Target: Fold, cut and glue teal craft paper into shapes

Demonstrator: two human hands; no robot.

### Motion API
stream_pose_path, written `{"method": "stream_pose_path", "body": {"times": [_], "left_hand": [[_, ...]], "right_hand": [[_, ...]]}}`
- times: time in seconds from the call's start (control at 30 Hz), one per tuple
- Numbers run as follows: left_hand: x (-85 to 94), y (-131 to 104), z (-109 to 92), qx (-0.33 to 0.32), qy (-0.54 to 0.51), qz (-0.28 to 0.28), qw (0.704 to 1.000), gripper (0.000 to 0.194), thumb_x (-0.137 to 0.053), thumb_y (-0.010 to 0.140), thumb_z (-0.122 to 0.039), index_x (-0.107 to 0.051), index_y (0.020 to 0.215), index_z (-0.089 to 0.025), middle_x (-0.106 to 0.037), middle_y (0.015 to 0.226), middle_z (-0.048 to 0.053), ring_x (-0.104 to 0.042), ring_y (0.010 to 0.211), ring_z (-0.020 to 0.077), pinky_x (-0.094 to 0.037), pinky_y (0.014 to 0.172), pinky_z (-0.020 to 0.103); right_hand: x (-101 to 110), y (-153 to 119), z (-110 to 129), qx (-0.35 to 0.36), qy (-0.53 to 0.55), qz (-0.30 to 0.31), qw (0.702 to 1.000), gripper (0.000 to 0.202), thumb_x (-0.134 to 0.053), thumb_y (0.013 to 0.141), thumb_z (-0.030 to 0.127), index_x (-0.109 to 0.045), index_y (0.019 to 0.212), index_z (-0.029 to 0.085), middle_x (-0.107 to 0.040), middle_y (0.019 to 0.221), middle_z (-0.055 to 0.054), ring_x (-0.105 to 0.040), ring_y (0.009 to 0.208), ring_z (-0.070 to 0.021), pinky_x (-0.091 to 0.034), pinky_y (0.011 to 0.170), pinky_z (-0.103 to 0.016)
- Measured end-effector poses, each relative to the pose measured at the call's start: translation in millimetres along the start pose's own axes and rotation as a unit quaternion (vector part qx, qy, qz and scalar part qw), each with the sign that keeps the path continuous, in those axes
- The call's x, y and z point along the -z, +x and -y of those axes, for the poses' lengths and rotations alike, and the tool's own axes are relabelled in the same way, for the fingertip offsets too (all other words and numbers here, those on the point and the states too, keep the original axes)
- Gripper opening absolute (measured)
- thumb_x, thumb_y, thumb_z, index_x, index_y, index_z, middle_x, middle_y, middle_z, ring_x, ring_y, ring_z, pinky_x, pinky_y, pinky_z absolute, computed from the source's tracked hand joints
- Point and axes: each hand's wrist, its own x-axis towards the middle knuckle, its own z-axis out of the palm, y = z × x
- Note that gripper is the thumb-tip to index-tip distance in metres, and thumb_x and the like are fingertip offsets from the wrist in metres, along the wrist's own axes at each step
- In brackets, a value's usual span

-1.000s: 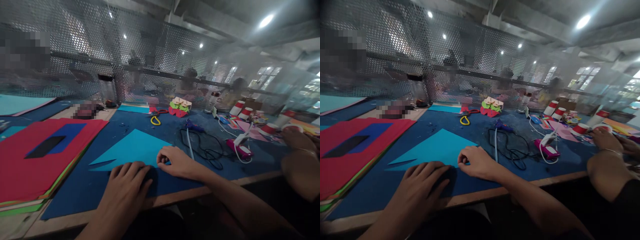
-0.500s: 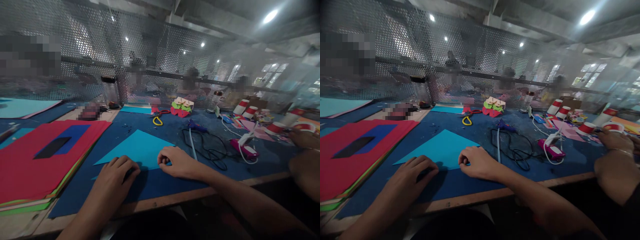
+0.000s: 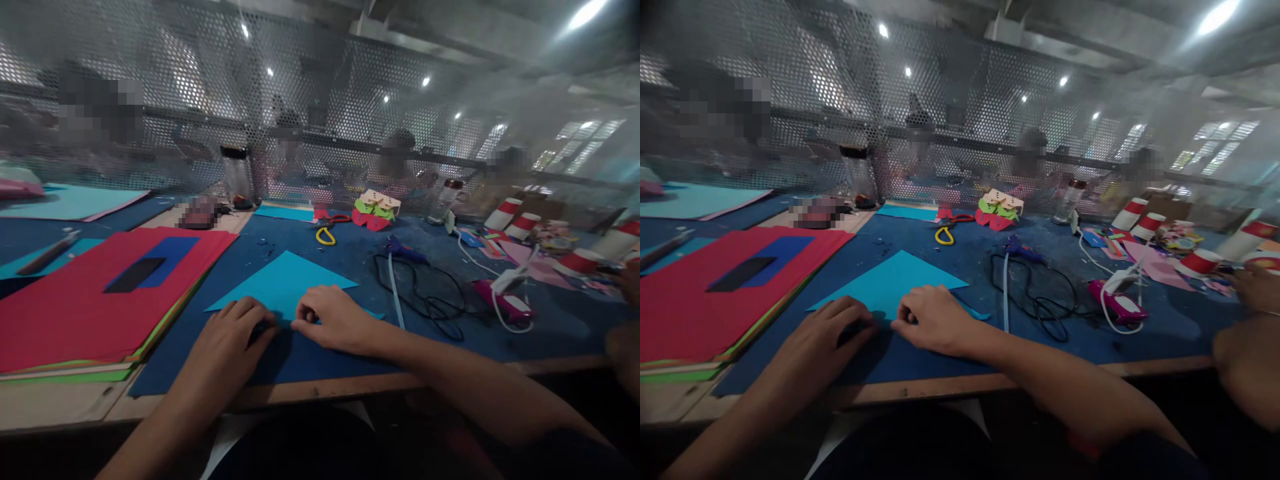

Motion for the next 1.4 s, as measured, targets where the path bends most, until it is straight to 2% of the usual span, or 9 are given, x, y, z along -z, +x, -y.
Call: {"method": "stream_pose_path", "body": {"times": [0.37,0.67,1.07,1.4], "left_hand": [[18.6,-9,20,0.036,-0.013,-0.031,0.999,0.032,-0.05,0.097,-0.05,-0.067,0.086,-0.025,-0.069,0.101,0.006,-0.061,0.101,0.0293,-0.043,0.09,0.043],[22.5,-16,37,0.053,0.017,-0.047,0.997,0.039,-0.049,0.097,-0.059,-0.067,0.084,-0.026,-0.068,0.098,0.007,-0.061,0.097,0.0302,-0.045,0.086,0.044],[23.7,-20,38,0.068,0.028,-0.063,0.995,0.041,-0.049,0.096,-0.062,-0.061,0.082,-0.025,-0.065,0.096,0.008,-0.06,0.099,0.031,-0.045,0.087,0.045],[26.8,-26,38,0.122,0.032,-0.051,0.991,0.043,-0.045,0.094,-0.065,-0.059,0.085,-0.027,-0.063,0.104,0.008,-0.059,0.104,0.0337,-0.044,0.086,0.046]], "right_hand": [[1,-1,3,-0.008,0.007,-0.004,1.0,0.015,-0.068,0.093,0.03,-0.066,0.084,0.018,-0.067,0.086,-0.002,-0.058,0.085,-0.0163,-0.035,0.081,-0.032],[2,-1,4,-0.011,0.005,-0.002,1.0,0.015,-0.067,0.093,0.03,-0.067,0.083,0.018,-0.067,0.085,-0.001,-0.056,0.083,-0.0157,-0.034,0.076,-0.031],[0,-1,2,-0.006,0.012,-0.007,1.0,0.015,-0.067,0.093,0.029,-0.066,0.083,0.018,-0.067,0.084,-0.001,-0.057,0.082,-0.0154,-0.034,0.076,-0.031],[0,-1,2,-0.008,0.015,-0.008,1.0,0.015,-0.068,0.092,0.029,-0.066,0.082,0.018,-0.067,0.084,-0.001,-0.056,0.082,-0.0155,-0.034,0.075,-0.031]]}}
